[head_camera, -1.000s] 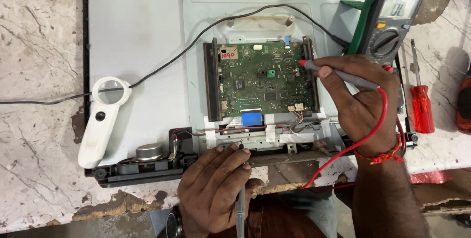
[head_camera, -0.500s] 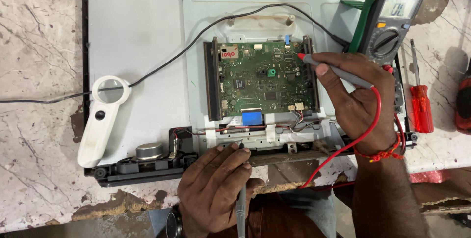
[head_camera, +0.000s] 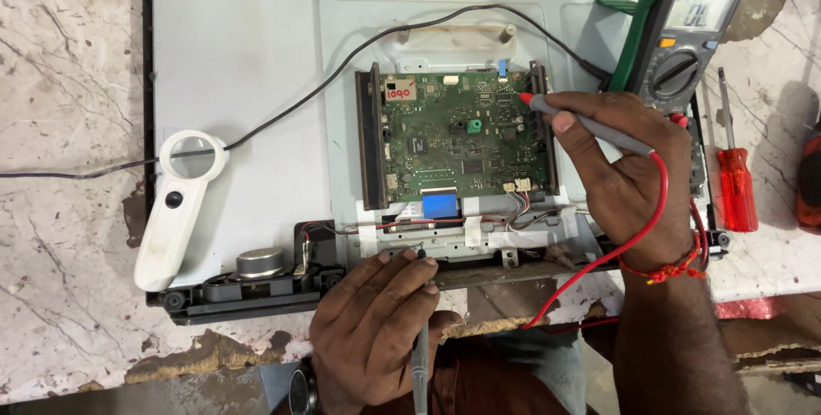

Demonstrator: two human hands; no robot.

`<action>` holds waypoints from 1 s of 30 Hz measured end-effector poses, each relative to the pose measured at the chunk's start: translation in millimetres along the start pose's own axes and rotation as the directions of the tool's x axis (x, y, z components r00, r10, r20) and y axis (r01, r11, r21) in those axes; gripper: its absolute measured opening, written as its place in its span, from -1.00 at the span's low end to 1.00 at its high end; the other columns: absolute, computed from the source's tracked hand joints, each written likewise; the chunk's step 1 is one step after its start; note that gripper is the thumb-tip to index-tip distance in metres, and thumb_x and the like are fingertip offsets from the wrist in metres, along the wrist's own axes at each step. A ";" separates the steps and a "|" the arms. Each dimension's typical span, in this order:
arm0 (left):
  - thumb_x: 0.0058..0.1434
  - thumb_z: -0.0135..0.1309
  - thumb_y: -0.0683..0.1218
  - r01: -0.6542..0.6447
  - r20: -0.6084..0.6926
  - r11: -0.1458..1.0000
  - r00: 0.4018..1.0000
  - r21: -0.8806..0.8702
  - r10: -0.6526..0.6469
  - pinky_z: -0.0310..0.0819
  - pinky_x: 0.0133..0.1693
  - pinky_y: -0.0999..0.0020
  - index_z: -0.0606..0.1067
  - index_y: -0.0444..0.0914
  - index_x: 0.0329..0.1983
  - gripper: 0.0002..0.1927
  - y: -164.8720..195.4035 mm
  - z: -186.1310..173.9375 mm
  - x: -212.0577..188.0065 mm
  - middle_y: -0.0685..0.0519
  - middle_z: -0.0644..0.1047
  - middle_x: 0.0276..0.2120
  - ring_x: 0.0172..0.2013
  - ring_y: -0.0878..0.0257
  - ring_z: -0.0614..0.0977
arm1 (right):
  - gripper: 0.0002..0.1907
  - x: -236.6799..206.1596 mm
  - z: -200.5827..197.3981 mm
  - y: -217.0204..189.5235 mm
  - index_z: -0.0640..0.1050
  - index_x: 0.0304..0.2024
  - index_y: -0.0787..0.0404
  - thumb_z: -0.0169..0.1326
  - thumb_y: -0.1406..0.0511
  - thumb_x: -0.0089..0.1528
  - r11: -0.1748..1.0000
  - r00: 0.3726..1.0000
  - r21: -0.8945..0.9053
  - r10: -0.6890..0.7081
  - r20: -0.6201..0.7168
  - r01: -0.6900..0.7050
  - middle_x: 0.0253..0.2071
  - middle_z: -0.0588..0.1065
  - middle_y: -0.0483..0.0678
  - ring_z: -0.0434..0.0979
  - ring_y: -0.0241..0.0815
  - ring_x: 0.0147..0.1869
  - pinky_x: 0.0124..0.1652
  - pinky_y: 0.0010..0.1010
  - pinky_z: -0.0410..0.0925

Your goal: The person probes a television mainboard mounted in its chassis with multimeter test leads, touching the red probe to various points on the board while holding the black lead against the board edge, and checks the multimeter display between measurements.

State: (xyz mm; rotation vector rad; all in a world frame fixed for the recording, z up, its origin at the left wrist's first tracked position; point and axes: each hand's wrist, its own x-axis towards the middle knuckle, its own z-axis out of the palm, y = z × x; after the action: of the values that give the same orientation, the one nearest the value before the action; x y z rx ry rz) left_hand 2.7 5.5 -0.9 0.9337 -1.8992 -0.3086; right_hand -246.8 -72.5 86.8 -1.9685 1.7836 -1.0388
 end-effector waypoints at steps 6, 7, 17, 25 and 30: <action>0.30 0.24 0.06 0.019 -0.006 1.000 1.000 -0.003 -0.019 0.61 0.11 0.08 0.44 -0.20 -0.03 -0.67 2.1 1.1 0.5 -0.03 0.64 -0.04 0.02 0.04 0.72 | -0.81 -0.9 -0.4 0.1 0.63 0.04 0.27 0.17 0.36 0.39 1.000 1.000 0.017 0.009 -0.001 -0.009 -0.11 0.59 0.06 0.57 -0.15 -0.01 0.00 -0.43 0.35; 0.31 0.23 0.05 0.013 -0.006 1.000 1.000 -0.003 -0.013 0.60 0.11 0.08 0.44 -0.20 -0.04 -0.67 1.7 0.9 0.8 -0.03 0.64 -0.04 0.02 0.04 0.72 | -0.81 -1.0 -0.6 0.1 0.63 0.04 0.27 0.17 0.36 0.39 1.000 1.000 0.017 0.006 -0.001 -0.006 -0.11 0.59 0.06 0.57 -0.15 -0.01 0.00 -0.43 0.35; 0.31 0.24 0.04 0.002 -0.013 1.000 1.000 -0.001 -0.002 0.60 0.11 0.08 0.43 -0.19 -0.05 -0.69 0.9 -0.8 2.0 -0.04 0.64 -0.05 0.01 0.04 0.73 | -0.82 -1.8 -0.1 -2.1 0.64 0.03 0.27 0.17 0.37 0.38 0.999 0.999 0.006 0.032 -0.006 -0.032 -0.12 0.59 0.06 0.57 -0.15 -0.02 0.00 -0.42 0.35; 0.31 0.24 0.04 -0.026 -0.004 1.000 1.000 -0.012 0.026 0.59 0.12 0.09 0.43 -0.23 -0.02 -0.65 -2.6 -2.0 2.5 -0.06 0.64 -0.05 0.00 0.03 0.73 | -0.82 -2.5 0.0 -4.2 0.64 0.03 0.26 0.16 0.36 0.39 0.999 0.999 0.017 0.042 -0.011 -0.042 -0.10 0.59 0.05 0.58 -0.16 0.00 0.02 -0.42 0.36; 0.34 0.24 0.04 -0.058 0.014 0.998 0.998 0.007 0.058 0.58 0.11 0.08 0.43 -0.23 -0.01 -0.67 -6.1 -1.4 0.3 -0.05 0.65 -0.05 0.00 0.03 0.73 | -0.82 -1.4 -0.4 -3.4 0.64 0.03 0.27 0.16 0.35 0.40 1.000 1.000 0.002 0.027 -0.004 -0.027 -0.09 0.60 0.05 0.58 -0.16 0.00 0.02 -0.42 0.36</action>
State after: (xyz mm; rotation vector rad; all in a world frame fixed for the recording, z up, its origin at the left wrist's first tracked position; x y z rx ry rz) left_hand 6.7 1.4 -3.5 0.8817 -1.9371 -0.2743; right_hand -244.5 -70.4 88.9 -1.9369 1.8050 -1.0367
